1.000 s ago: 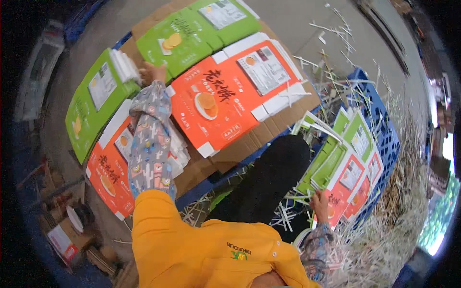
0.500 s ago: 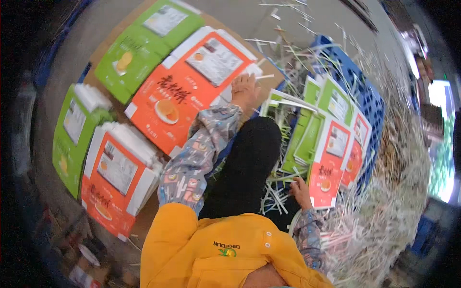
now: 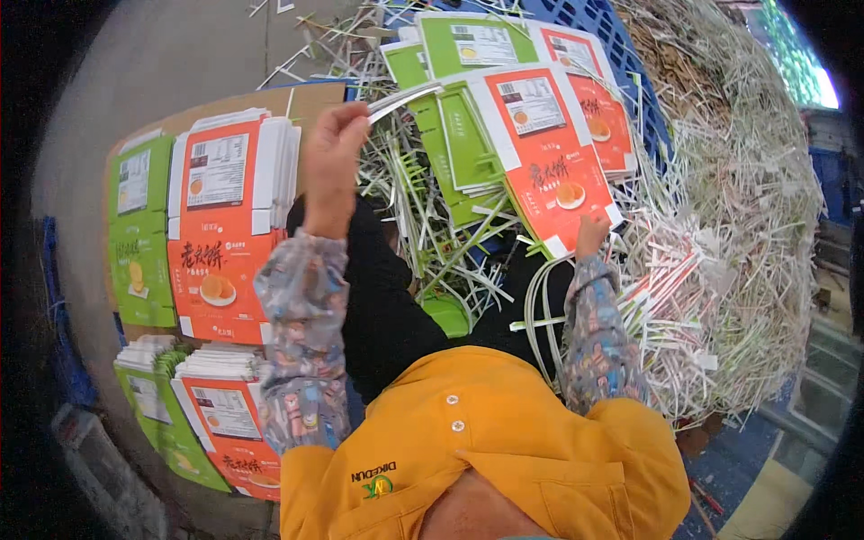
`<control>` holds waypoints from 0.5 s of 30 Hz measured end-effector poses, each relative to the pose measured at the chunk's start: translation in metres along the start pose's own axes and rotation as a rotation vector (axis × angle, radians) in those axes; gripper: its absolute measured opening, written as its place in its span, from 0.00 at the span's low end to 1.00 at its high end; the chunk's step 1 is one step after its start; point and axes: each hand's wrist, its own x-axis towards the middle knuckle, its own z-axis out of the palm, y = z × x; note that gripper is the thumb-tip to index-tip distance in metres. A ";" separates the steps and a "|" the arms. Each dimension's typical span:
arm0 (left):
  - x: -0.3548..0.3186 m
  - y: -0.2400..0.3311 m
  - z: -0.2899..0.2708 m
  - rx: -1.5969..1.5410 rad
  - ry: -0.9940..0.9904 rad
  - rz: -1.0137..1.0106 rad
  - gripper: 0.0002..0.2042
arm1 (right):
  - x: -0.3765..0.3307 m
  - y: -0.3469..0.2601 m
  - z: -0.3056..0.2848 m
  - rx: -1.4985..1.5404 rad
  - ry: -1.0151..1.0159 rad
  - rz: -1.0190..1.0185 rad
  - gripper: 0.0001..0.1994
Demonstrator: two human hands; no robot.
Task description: Sorting and stripping waste paper strips from cardboard food packaging boxes.
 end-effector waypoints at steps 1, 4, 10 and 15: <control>-0.008 -0.005 0.025 -0.001 -0.005 -0.028 0.08 | 0.007 0.027 0.005 0.004 0.014 0.014 0.18; -0.033 -0.050 0.092 -0.160 -0.131 -0.203 0.08 | 0.086 0.105 -0.035 0.047 -0.224 0.984 0.32; -0.085 -0.131 0.122 -0.008 -0.244 -0.635 0.11 | 0.034 0.063 -0.007 0.037 0.157 0.518 0.31; -0.088 -0.140 0.126 -0.081 -0.314 -0.814 0.13 | 0.029 0.035 -0.016 0.349 -0.093 0.753 0.31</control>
